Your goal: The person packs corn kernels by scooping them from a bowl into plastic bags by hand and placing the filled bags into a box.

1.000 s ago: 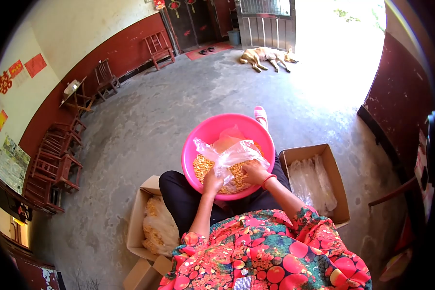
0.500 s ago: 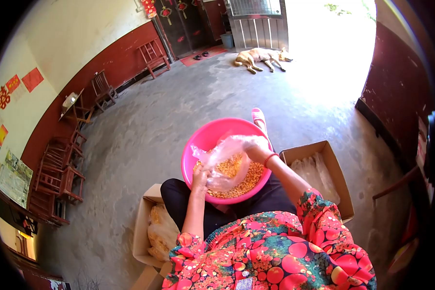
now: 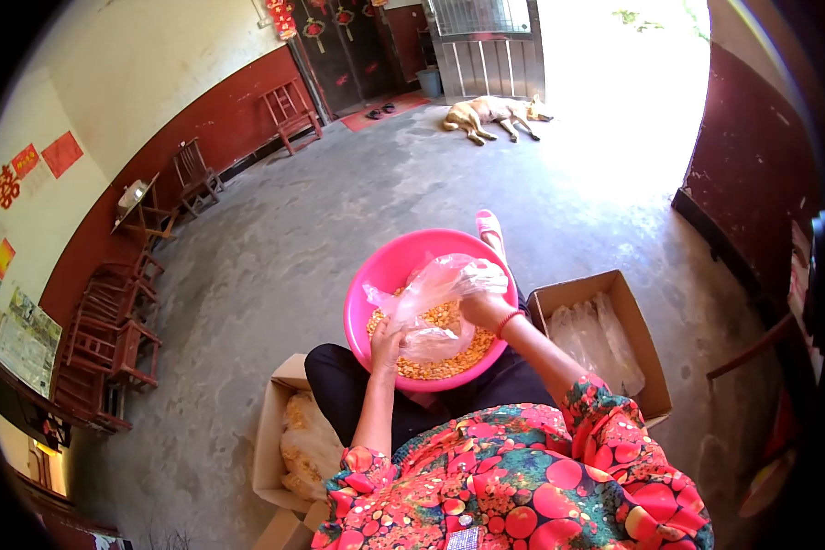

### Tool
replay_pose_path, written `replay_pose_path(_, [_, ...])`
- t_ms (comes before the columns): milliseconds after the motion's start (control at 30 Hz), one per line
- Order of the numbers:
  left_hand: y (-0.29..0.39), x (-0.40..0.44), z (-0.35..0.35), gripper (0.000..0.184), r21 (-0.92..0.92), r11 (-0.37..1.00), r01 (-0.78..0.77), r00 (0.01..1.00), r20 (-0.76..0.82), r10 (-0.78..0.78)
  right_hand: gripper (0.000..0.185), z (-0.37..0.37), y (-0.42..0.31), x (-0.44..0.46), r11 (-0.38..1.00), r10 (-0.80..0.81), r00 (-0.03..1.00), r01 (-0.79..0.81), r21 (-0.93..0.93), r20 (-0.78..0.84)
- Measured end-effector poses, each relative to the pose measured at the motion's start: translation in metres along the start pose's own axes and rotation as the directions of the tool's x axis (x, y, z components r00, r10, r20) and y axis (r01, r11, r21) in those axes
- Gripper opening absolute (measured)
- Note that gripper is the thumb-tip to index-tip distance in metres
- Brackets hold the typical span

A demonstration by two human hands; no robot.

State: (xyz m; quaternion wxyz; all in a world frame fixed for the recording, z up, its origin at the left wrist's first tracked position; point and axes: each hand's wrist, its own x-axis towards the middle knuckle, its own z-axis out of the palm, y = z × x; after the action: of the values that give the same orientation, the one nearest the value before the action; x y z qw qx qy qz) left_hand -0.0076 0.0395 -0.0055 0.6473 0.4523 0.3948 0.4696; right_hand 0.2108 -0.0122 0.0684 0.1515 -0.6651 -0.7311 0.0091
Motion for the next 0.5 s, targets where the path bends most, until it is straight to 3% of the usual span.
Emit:
replay_pose_path(67, [-0.001, -0.004, 0.007, 0.034, 0.015, 0.997, -0.078, 0.997, 0.015, 0.078, 0.029, 0.012, -0.006, -0.014, 0.94, -0.262, 0.964, 0.267, 0.213, -0.051])
replay_pose_path(100, [0.004, -0.006, 0.011, 0.034, 0.015, 0.996, -0.088, 0.996, 0.015, 0.088, 0.032, 0.003, -0.014, -0.02, 0.864, -0.314, 0.95, 0.287, 0.413, -0.003])
replay_pose_path(133, [0.008, -0.011, 0.014, 0.036, 0.038, 0.998, -0.051, 0.998, -0.022, 0.052, 0.03, -0.009, -0.019, -0.022, 0.873, -0.431, 0.858, 0.318, 0.369, 0.279])
replay_pose_path(200, [0.008, -0.014, 0.015, 0.038, 0.061, 0.998, -0.01, 0.999, -0.052, 0.013, 0.031, -0.014, -0.025, -0.023, 0.76, -0.601, 0.728, 0.395, 0.516, 0.329])
replay_pose_path(233, [0.004, -0.012, 0.014, 0.04, 0.09, 0.993, -0.078, 0.995, -0.059, 0.084, 0.031, -0.018, -0.025, -0.023, 0.763, -0.597, 0.733, 0.393, 0.512, 0.327])
replay_pose_path(300, [0.006, -0.012, 0.015, 0.043, 0.117, 0.981, -0.153, 0.985, -0.058, 0.161, 0.035, -0.038, -0.028, -0.021, 0.637, -0.446, 0.861, 0.115, 0.762, 0.244])
replay_pose_path(333, [0.009, -0.014, 0.015, 0.045, 0.18, 0.969, -0.167, 0.982, -0.056, 0.179, 0.042, -0.056, -0.03, -0.024, 0.435, -0.29, 0.872, -0.248, 0.866, 0.395])
replay_pose_path(400, [0.013, -0.016, 0.017, 0.048, 0.24, 0.952, -0.191, 0.977, -0.049, 0.208, 0.045, -0.063, -0.022, -0.02, 0.142, -0.016, 0.945, -0.322, 0.936, 0.327])
replay_pose_path(433, [0.013, -0.017, 0.018, 0.05, 0.213, 0.949, -0.231, 0.97, -0.029, 0.242, 0.046, -0.057, -0.014, -0.015, 0.396, 0.088, 0.987, -0.162, 0.904, 0.138])
replay_pose_path(467, [0.012, -0.019, 0.018, 0.052, 0.187, 0.945, -0.268, 0.961, -0.01, 0.275, 0.048, -0.034, 0.003, -0.003, 0.51, 0.009, 0.999, 0.04, 0.859, -0.052])
replay_pose_path(500, [0.01, -0.018, 0.013, 0.055, 0.204, 0.953, -0.224, 0.974, 0.059, 0.217, 0.047, -0.021, 0.015, 0.004, 0.643, 0.021, 0.994, 0.069, 0.762, -0.108])
